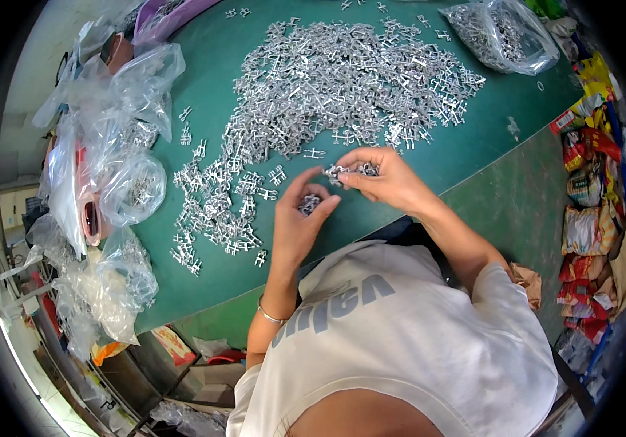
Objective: The person sorts small metal pieces by hand from a large pile on a table, occasionally pointing at a phone screen held by another person.
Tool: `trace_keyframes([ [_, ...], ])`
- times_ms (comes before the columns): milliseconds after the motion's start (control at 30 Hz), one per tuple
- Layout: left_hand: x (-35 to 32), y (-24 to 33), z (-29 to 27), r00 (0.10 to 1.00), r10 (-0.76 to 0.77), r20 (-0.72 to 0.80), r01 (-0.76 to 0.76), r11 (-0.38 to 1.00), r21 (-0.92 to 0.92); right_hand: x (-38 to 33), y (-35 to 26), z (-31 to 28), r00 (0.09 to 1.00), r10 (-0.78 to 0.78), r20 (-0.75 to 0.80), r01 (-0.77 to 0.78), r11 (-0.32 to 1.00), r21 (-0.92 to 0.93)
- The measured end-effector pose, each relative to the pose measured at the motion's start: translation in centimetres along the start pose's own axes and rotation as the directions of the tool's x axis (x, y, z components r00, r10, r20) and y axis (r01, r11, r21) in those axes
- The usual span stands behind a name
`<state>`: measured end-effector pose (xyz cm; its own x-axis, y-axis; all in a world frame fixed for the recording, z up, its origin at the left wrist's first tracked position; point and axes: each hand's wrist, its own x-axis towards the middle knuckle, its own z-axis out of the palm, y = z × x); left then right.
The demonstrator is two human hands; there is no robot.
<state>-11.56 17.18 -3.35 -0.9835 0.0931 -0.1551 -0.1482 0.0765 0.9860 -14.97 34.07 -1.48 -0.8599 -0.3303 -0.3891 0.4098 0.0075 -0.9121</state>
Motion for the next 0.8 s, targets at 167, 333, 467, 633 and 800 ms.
trace_keyframes([
  [167, 0.0, -0.1, 0.9, 0.997, -0.032, -0.074, 0.027, 0.998, -0.063, -0.4, -0.2, 0.3, 0.999, 0.011, 0.035, -0.008, 0.997, -0.081],
  [333, 0.0, 0.2, 0.3, 0.989, -0.126, -0.080, 0.108, 0.975, -0.193, 0.4, 1.2, -0.2, 0.993, -0.107, -0.057, 0.106, 0.994, -0.017],
  [467, -0.4, 0.3, -0.3, 0.963, -0.265, -0.050, 0.226, 0.894, -0.388, 1.4, 2.2, -0.7, 0.896, -0.431, -0.103, 0.310, 0.776, -0.549],
  [633, -0.9, 0.1, 0.2, 0.997, 0.002, -0.077, -0.008, 0.997, -0.083, 0.3, 1.4, 0.8, 0.983, 0.041, 0.177, -0.087, 0.961, 0.262],
  [800, -0.4, 1.0, -0.2, 0.983, 0.127, -0.131, -0.106, 0.982, 0.155, 0.6, 2.0, -0.1, 0.981, 0.078, 0.179, -0.166, 0.816, 0.554],
])
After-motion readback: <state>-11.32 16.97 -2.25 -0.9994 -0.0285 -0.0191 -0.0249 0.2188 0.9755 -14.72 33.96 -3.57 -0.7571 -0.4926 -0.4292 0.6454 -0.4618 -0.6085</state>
